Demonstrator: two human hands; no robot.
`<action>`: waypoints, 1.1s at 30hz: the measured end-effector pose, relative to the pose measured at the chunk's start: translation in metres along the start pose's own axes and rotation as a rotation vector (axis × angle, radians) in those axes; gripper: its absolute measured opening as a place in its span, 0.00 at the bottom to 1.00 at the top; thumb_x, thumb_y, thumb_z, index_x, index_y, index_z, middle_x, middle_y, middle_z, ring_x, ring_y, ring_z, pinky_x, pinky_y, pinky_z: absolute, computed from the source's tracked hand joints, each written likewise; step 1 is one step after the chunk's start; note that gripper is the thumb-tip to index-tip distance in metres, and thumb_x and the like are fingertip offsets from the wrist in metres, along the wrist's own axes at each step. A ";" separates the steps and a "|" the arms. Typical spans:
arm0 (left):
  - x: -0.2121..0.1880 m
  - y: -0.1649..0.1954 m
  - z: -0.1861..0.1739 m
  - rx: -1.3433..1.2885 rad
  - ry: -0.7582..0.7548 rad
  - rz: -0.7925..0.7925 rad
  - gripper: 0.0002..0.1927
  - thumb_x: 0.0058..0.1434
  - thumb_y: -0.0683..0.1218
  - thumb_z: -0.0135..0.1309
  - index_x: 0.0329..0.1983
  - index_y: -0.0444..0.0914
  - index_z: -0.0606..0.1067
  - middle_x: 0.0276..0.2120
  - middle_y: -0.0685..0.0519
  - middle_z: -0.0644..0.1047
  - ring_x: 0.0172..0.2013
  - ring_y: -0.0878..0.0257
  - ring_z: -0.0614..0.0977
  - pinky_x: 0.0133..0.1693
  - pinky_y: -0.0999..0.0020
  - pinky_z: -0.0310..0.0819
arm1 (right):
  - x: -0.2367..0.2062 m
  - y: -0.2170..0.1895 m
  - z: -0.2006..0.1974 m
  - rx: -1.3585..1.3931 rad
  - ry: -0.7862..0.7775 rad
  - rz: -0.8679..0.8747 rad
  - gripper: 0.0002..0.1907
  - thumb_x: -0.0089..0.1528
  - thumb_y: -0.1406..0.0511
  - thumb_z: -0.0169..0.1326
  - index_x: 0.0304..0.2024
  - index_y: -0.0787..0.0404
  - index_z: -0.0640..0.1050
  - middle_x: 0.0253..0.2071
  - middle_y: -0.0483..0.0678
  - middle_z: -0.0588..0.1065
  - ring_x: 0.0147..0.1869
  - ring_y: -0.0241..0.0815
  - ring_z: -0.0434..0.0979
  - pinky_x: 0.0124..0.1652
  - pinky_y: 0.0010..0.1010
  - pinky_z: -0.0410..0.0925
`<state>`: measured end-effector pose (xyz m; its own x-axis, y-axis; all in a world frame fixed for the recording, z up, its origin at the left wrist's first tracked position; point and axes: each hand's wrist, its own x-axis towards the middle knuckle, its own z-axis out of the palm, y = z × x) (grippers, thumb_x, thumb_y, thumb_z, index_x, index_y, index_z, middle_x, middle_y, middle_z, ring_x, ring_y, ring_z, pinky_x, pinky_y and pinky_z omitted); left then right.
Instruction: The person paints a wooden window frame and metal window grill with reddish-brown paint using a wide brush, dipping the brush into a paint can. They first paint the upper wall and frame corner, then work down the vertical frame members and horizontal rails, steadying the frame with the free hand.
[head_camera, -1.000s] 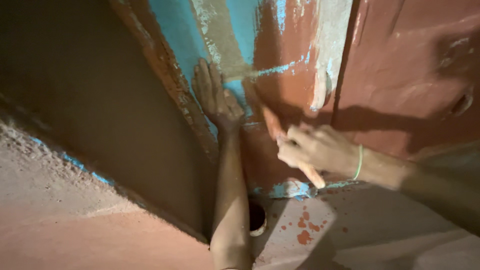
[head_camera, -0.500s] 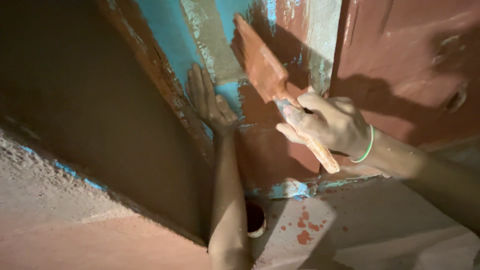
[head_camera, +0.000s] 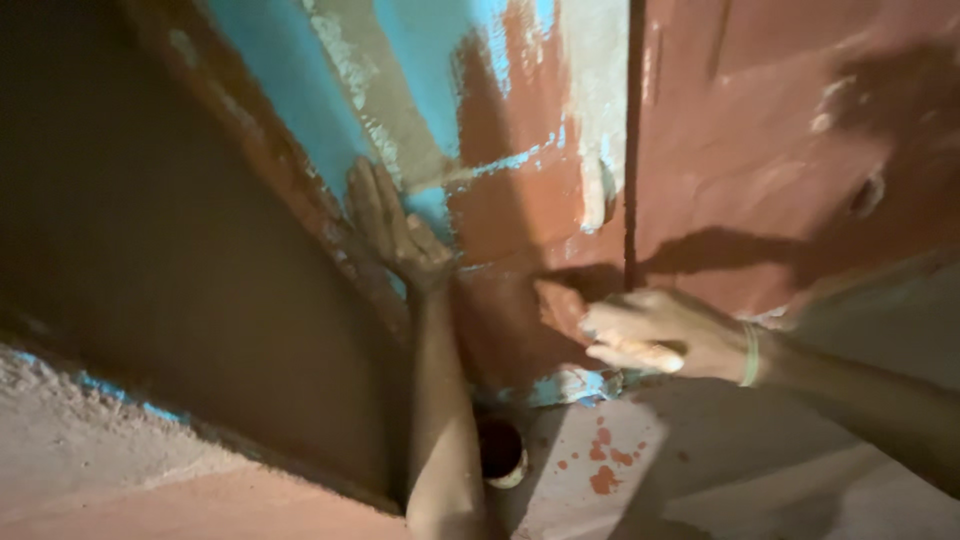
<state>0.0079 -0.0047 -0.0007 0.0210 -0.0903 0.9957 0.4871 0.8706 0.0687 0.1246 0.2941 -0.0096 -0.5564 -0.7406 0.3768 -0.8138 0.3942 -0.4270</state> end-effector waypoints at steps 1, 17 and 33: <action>0.001 0.002 -0.001 0.011 -0.007 -0.002 0.31 0.79 0.54 0.25 0.68 0.27 0.67 0.68 0.35 0.67 0.70 0.36 0.68 0.72 0.40 0.58 | -0.009 -0.002 -0.009 0.000 0.035 0.021 0.12 0.60 0.63 0.62 0.43 0.57 0.74 0.27 0.45 0.76 0.27 0.39 0.80 0.27 0.32 0.72; 0.011 0.029 0.010 0.109 0.008 0.009 0.30 0.77 0.53 0.29 0.67 0.25 0.68 0.68 0.33 0.66 0.69 0.34 0.66 0.71 0.38 0.58 | -0.051 0.018 -0.116 -0.455 0.456 -0.269 0.20 0.57 0.64 0.66 0.50 0.64 0.78 0.37 0.48 0.78 0.30 0.39 0.78 0.31 0.29 0.72; 0.007 0.031 0.015 0.181 -0.029 0.001 0.30 0.80 0.53 0.27 0.69 0.26 0.66 0.69 0.32 0.65 0.70 0.35 0.66 0.72 0.38 0.58 | -0.058 0.050 -0.104 -0.203 -0.056 -0.131 0.07 0.64 0.61 0.57 0.40 0.56 0.75 0.29 0.41 0.78 0.26 0.35 0.81 0.23 0.26 0.74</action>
<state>0.0099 0.0288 0.0094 -0.0052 -0.0776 0.9970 0.3217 0.9439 0.0751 0.0984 0.4136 0.0323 -0.4387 -0.8190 0.3698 -0.8984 0.3901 -0.2019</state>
